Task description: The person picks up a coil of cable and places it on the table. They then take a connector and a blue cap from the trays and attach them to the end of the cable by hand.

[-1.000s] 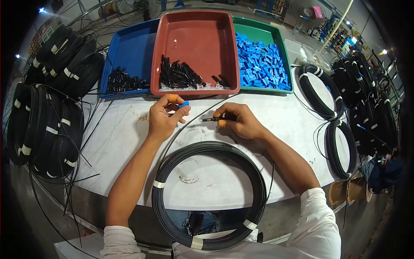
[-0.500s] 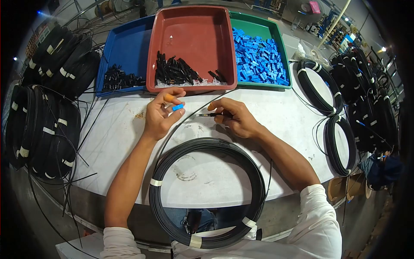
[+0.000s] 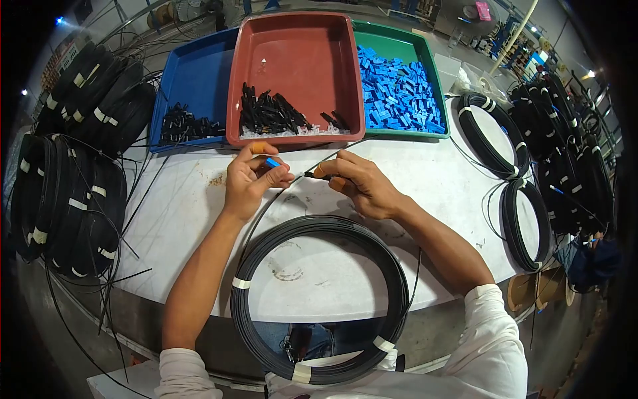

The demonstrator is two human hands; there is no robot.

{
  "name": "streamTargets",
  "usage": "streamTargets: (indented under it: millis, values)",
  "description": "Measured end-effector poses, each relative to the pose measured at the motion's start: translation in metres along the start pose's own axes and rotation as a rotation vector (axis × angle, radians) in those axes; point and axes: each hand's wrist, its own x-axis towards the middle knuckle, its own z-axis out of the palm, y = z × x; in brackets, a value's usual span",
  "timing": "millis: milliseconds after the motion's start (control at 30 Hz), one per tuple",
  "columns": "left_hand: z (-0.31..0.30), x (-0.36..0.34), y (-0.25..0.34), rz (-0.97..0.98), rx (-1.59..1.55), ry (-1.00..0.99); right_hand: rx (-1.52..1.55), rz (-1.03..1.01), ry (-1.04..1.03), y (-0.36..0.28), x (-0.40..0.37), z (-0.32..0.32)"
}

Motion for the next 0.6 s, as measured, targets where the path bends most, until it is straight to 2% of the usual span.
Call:
streamTargets:
  millis: [67, 133, 200, 267, 400, 467, 600]
  values:
    - [0.005, -0.001, -0.003, -0.025, -0.101, 0.021, -0.029, 0.001, -0.019, -0.005, 0.002, -0.004]
    - [0.011, -0.003, 0.002, -0.115, -0.272, -0.102, -0.026, -0.041, 0.001, -0.016, 0.004, -0.008]
    - [0.013, -0.004, 0.013, -0.136, -0.245, -0.147, -0.048, -0.008, -0.033, -0.026, 0.005, -0.015]
    - [0.013, -0.005, 0.016, -0.054, -0.193, -0.213, -0.067, 0.025, -0.067, -0.032, 0.006, -0.018]
    - [0.015, -0.008, 0.004, 0.007, -0.376, -0.209, -0.14, -0.001, -0.103, -0.039, 0.007, -0.017]
    - [0.017, -0.012, 0.005, -0.079, -0.521, -0.174, -0.175, -0.012, -0.124, -0.043, 0.008, -0.017]
    - [0.017, -0.013, 0.0, -0.108, -0.572, -0.2, -0.277, -0.03, -0.141, -0.046, 0.008, -0.02]
